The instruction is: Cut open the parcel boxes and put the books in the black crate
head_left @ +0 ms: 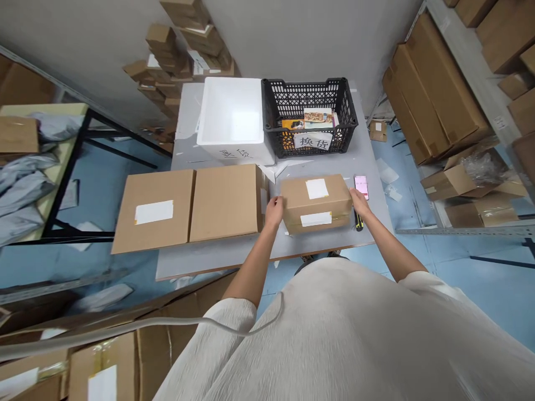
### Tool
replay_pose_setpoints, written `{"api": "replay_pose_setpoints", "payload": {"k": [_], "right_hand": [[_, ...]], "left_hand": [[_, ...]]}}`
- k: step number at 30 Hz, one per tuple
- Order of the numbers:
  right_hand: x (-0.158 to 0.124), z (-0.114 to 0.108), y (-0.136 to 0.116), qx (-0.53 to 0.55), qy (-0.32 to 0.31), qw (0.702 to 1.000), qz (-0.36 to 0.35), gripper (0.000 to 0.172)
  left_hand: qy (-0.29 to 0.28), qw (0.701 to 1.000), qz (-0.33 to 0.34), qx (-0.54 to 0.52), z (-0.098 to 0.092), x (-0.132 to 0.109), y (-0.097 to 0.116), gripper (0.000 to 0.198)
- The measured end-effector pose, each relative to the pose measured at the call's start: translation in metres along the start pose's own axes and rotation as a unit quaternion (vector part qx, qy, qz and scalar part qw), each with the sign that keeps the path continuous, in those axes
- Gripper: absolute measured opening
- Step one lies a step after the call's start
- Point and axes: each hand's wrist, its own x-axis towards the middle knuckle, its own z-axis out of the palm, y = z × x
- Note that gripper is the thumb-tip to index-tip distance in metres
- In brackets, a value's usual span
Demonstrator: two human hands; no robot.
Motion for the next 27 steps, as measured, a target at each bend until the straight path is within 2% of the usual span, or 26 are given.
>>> {"api": "replay_pose_setpoints", "payload": {"k": [2,4,9,15,17,21,27], "right_hand": [[0.002,0.000,0.000,0.008,-0.019,0.999,0.031,0.069],[0.003,0.001,-0.001,0.028,-0.043,0.997,0.050,0.064],[0.003,-0.002,-0.001,0.091,-0.075,0.991,0.066,0.065],[-0.002,-0.007,0.009,0.091,-0.110,0.986,0.082,0.082],[-0.003,-0.003,0.014,0.084,-0.120,0.987,0.073,0.087],[-0.004,0.005,0.024,0.050,-0.136,0.987,0.070,0.090],[0.005,0.007,0.027,-0.004,-0.135,0.984,0.118,0.078]], "left_hand": [[-0.046,0.999,-0.021,0.003,-0.003,0.004,0.000,0.034],[-0.071,0.996,-0.043,-0.011,-0.003,0.006,-0.001,0.035],[-0.084,0.994,-0.055,-0.049,-0.002,0.006,-0.004,0.043],[-0.098,0.994,-0.046,-0.024,-0.010,0.004,-0.016,0.079],[-0.106,0.994,-0.037,-0.001,-0.011,0.004,-0.021,0.084],[-0.104,0.993,-0.019,0.059,-0.011,0.004,-0.031,0.080],[-0.103,0.990,-0.053,0.077,-0.005,0.013,-0.031,0.062]]}}
